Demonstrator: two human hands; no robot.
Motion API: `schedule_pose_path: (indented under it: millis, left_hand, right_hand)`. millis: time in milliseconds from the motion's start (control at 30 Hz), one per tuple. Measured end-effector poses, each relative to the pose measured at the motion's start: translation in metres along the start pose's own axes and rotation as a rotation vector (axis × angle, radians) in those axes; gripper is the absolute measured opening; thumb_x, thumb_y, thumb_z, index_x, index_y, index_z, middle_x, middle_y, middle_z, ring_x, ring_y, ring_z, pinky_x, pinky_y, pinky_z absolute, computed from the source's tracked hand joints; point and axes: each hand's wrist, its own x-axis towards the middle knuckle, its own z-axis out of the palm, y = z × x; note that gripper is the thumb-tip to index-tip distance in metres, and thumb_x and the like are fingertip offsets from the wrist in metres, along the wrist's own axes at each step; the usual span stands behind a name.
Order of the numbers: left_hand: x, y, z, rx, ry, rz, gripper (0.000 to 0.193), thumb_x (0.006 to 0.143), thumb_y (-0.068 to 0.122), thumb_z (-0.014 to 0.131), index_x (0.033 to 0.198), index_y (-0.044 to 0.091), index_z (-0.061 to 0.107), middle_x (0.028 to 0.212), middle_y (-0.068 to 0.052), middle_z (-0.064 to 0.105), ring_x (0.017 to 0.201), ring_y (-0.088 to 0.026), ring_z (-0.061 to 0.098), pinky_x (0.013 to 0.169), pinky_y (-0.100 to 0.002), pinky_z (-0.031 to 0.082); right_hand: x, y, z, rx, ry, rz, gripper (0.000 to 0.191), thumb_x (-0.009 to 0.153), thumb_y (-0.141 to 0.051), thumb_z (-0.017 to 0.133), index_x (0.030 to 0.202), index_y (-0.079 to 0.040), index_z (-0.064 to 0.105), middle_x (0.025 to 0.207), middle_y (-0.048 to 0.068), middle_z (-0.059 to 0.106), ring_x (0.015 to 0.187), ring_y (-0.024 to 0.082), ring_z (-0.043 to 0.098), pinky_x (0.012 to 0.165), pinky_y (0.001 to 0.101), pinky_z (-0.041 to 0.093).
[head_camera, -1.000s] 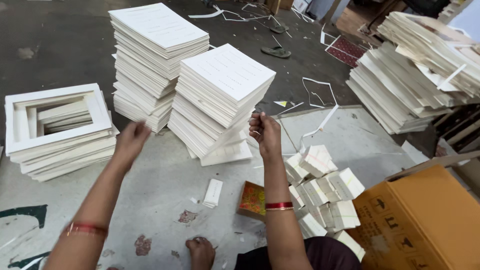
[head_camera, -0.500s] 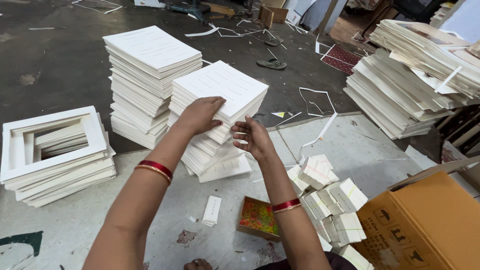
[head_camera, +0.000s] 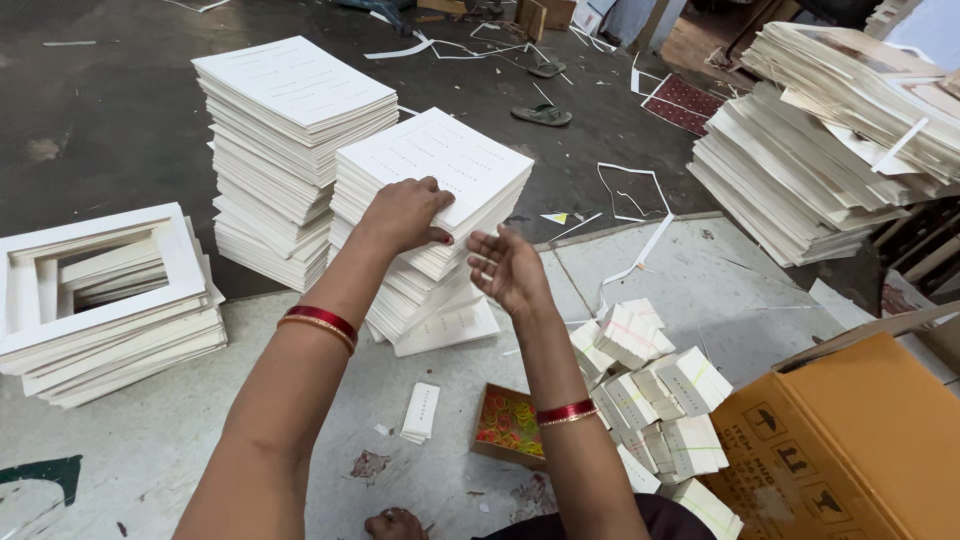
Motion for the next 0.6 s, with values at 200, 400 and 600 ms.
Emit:
schedule_pose_path:
  millis: [200, 400, 600]
  left_hand:
    - [0.003, -0.006, 0.004, 0.076, 0.023, 0.072, 0.045, 0.085, 0.048, 0.076, 0.114, 0.014, 0.068, 0.113, -0.008, 0.067, 0.106, -0.029, 0.067, 0.085, -0.042, 0.056]
    - [0.004, -0.02, 0.036, 0.231, 0.184, 0.216, 0.035, 0.096, 0.044, 0.063, 0.111, 0.012, 0.063, 0.104, -0.011, 0.069, 0.092, -0.029, 0.07, 0.076, -0.041, 0.057]
    - [0.021, -0.031, 0.051, 0.527, 0.258, 0.473, 0.028, 0.101, 0.033, 0.057, 0.096, 0.006, 0.059, 0.076, -0.011, 0.071, 0.067, -0.026, 0.074, 0.056, -0.036, 0.058]
  right_hand:
    - [-0.005, 0.011, -0.005, 0.026, -0.074, 0.013, 0.045, 0.104, -0.037, 0.05, 0.118, 0.002, 0.066, 0.102, 0.01, 0.072, 0.082, 0.019, 0.067, 0.068, 0.0329, 0.057]
    - [-0.002, 0.013, 0.002, 0.047, -0.101, 0.011, 0.043, 0.104, -0.037, 0.05, 0.117, 0.001, 0.066, 0.101, 0.009, 0.072, 0.08, 0.018, 0.067, 0.067, 0.0321, 0.057]
    - [0.006, 0.011, 0.004, 0.085, -0.106, -0.006, 0.041, 0.105, -0.035, 0.051, 0.115, 0.003, 0.065, 0.099, 0.011, 0.071, 0.079, 0.018, 0.067, 0.069, 0.0318, 0.058]
